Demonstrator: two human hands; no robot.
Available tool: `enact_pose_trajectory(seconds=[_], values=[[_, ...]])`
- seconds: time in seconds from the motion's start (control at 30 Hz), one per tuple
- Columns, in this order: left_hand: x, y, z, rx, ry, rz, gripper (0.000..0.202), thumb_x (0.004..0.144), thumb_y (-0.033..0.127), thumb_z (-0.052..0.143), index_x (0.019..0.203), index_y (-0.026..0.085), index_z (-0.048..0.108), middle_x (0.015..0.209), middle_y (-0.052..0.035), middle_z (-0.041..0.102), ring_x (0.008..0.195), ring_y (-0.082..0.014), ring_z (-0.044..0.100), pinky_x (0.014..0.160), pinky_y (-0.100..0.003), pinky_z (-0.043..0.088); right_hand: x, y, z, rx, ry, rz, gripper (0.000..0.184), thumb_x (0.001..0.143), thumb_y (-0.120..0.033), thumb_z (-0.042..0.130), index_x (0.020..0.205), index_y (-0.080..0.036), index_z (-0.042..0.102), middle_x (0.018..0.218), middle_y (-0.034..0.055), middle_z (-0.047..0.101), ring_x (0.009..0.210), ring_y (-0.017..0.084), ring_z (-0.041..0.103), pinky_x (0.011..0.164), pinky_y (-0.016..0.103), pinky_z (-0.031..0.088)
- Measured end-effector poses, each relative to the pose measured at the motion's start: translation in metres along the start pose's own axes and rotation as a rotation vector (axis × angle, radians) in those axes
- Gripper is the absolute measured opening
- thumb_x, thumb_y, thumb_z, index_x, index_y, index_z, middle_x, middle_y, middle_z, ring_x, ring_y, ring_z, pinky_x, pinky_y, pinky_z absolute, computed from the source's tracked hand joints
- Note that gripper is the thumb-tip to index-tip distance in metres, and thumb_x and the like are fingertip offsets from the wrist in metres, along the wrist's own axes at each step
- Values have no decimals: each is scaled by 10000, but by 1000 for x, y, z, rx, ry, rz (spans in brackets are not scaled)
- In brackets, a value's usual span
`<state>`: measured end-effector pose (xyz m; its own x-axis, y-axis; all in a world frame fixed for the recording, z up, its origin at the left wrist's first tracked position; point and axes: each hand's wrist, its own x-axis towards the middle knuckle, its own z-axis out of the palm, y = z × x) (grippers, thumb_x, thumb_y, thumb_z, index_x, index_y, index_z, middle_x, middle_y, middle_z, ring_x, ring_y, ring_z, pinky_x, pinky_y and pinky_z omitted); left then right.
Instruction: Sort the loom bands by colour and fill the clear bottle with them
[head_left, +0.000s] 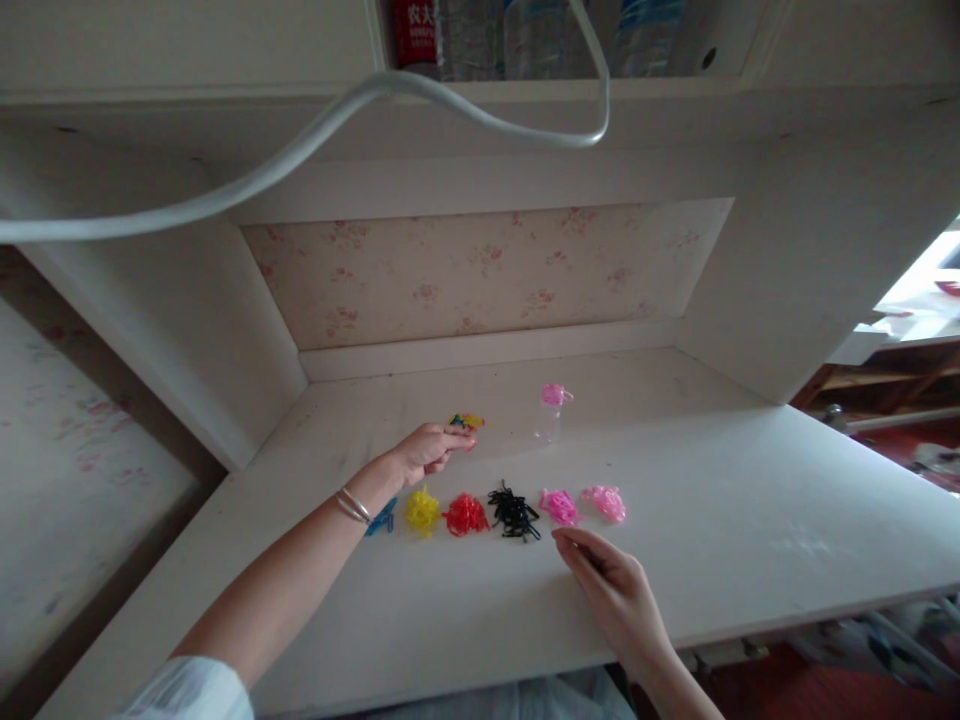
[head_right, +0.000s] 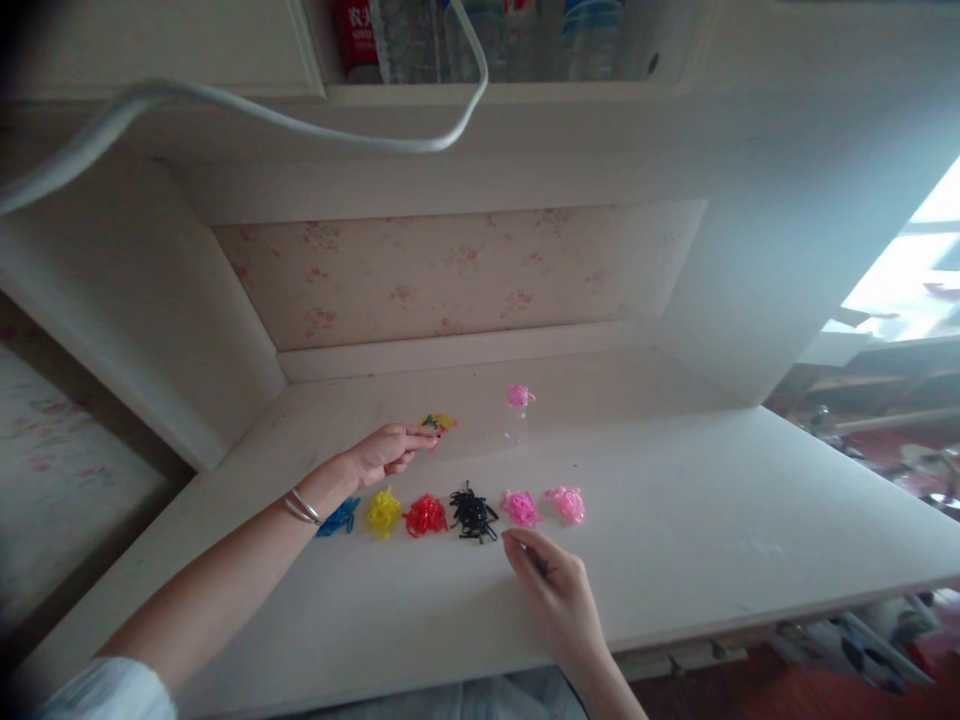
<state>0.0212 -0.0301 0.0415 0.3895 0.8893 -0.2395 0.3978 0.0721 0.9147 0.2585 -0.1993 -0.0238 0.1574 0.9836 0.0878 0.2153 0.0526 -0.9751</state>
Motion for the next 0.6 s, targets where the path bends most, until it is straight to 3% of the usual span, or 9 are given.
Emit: enact_pose_trajectory(seconds=[0.13,0.2,0.3,0.4,0.47,0.6], values=[[-30,-3,16,342,48,170,256,737,388,579,838,199,717,755,-24,688,630,-124,572,606,-232,420,-2,2,2,-2,11,12,337,785,-432,594,912,-139,703,749,54,657,682,173,568,567,228,424],[-45,-8,26,564,106,236,244,768,368,529,812,231,727,819,-25,711,754,-164,617,701,-251,434,-2,-2,4,-6,-3,10,344,787,-440,586,903,-139,705,706,47,643,641,162,551,533,223,407],[-63,-14,38,778,181,263,248,799,335,488,798,274,728,850,-23,712,774,-177,626,722,-259,432,2,-23,7,-77,-114,-31,329,804,-435,560,876,-150,708,679,35,631,583,136,514,486,210,373],[-74,-16,43,841,203,238,243,811,316,479,804,285,720,817,-26,703,752,-180,623,709,-265,433,23,-57,11,-238,-237,-153,322,836,-427,507,847,-176,708,646,14,613,551,122,487,470,204,347],[-80,-14,43,823,215,242,232,815,316,483,843,283,710,816,-24,698,767,-179,621,719,-264,432,48,-76,18,-384,-237,-241,335,851,-432,469,836,-196,707,580,-9,581,511,110,471,468,201,337],[-92,-14,34,691,285,311,234,844,323,466,900,260,684,875,-13,697,768,-155,616,721,-241,436,111,-85,42,-765,-224,-333,313,865,-350,420,891,-233,709,736,24,679,661,147,593,627,225,408]])
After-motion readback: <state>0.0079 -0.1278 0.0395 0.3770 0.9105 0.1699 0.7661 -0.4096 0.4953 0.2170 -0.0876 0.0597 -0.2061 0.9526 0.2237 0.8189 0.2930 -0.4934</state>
